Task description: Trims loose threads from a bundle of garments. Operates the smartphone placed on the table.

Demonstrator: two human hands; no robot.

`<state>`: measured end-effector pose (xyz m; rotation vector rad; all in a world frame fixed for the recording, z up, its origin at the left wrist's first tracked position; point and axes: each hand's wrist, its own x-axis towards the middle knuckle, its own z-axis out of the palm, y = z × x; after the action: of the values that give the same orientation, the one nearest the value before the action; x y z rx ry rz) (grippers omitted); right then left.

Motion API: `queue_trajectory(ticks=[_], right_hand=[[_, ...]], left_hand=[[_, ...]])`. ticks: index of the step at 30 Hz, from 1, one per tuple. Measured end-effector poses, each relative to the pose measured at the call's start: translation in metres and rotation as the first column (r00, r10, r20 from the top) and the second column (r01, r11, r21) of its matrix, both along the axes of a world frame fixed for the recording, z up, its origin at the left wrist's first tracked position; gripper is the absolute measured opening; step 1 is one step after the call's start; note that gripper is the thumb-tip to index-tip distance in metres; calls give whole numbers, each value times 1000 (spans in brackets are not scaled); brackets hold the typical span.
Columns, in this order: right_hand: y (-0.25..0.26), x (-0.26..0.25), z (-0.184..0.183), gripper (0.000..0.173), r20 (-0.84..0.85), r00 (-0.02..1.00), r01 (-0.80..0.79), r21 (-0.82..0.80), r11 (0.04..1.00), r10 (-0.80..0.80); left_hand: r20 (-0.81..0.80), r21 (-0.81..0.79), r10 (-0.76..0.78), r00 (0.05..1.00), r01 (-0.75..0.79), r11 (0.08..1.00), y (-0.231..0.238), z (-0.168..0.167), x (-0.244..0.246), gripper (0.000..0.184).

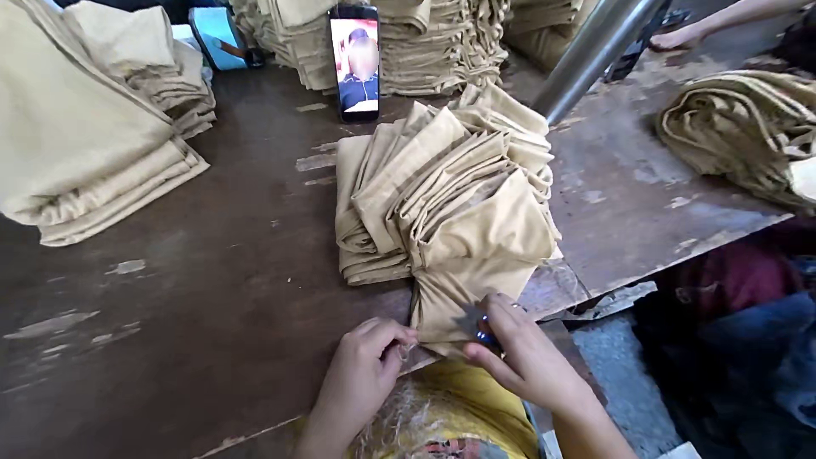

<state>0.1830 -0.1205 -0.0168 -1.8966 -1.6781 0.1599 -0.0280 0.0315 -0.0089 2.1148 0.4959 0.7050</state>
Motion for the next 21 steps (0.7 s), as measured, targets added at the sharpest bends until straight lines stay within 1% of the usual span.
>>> queue_trajectory(ticks=[1, 2, 4, 8, 10, 13, 14, 15, 16, 17, 18, 19, 20, 21], right_hand=[[1, -3, 0, 63, 64, 998, -5, -16, 1000, 6], [3, -5, -1, 65, 130, 991, -4, -23, 1000, 7], [5, -7, -2, 66, 230, 973, -5, -35, 999, 13], [8, -10, 0, 66, 275, 961, 4, -49, 999, 10], [10, -13, 0, 67, 293, 956, 24, -35, 999, -13], [13, -16, -2, 61, 290, 956, 46, -17, 999, -39], [13, -15, -1, 59, 268, 963, 41, -22, 999, -34], [12, -13, 0, 59, 222, 975, 28, -28, 999, -21], [11, -10, 0, 59, 144, 990, 9, -19, 1000, -7], [8, -6, 1, 59, 39, 999, -7, 5, 1000, 7], [4, 0, 0, 57, -73, 997, -14, 46, 999, 18], [0, 6, -1, 53, -172, 985, -13, 93, 996, 29], [-3, 11, -3, 47, -237, 971, -10, 132, 991, 41], [-5, 16, -5, 36, -261, 964, -8, 160, 987, 50]], left_hand=[[12, -9, 31, 999, -31, 999, -1, -1, 1, 9], [27, -12, 54, 998, -54, 998, -2, -2, 2, 10], [54, -2, 67, 996, -67, 998, -3, -4, 3, 12], [131, 34, 51, 990, -56, 998, -7, -6, 4, 13], [138, 45, 29, 990, -36, 998, -8, -5, 4, 12], [157, 47, -28, 987, 21, 999, -7, -5, 5, 11], [169, 29, -89, 982, 85, 996, -6, -3, 3, 16], [173, 1, -182, 968, 184, 983, -4, 0, -1, 26], [162, -28, -288, 944, 297, 955, -1, 5, -5, 38], [159, -56, -363, 918, 375, 925, 1, 8, -8, 50], [154, -64, -374, 915, 386, 920, 2, 11, -9, 57], [134, -49, -320, 938, 329, 943, 2, 12, -10, 60], [79, 1, -216, 973, 216, 976, 0, 13, -8, 62], [7, 75, -91, 996, 90, 993, -3, 13, -4, 65]])
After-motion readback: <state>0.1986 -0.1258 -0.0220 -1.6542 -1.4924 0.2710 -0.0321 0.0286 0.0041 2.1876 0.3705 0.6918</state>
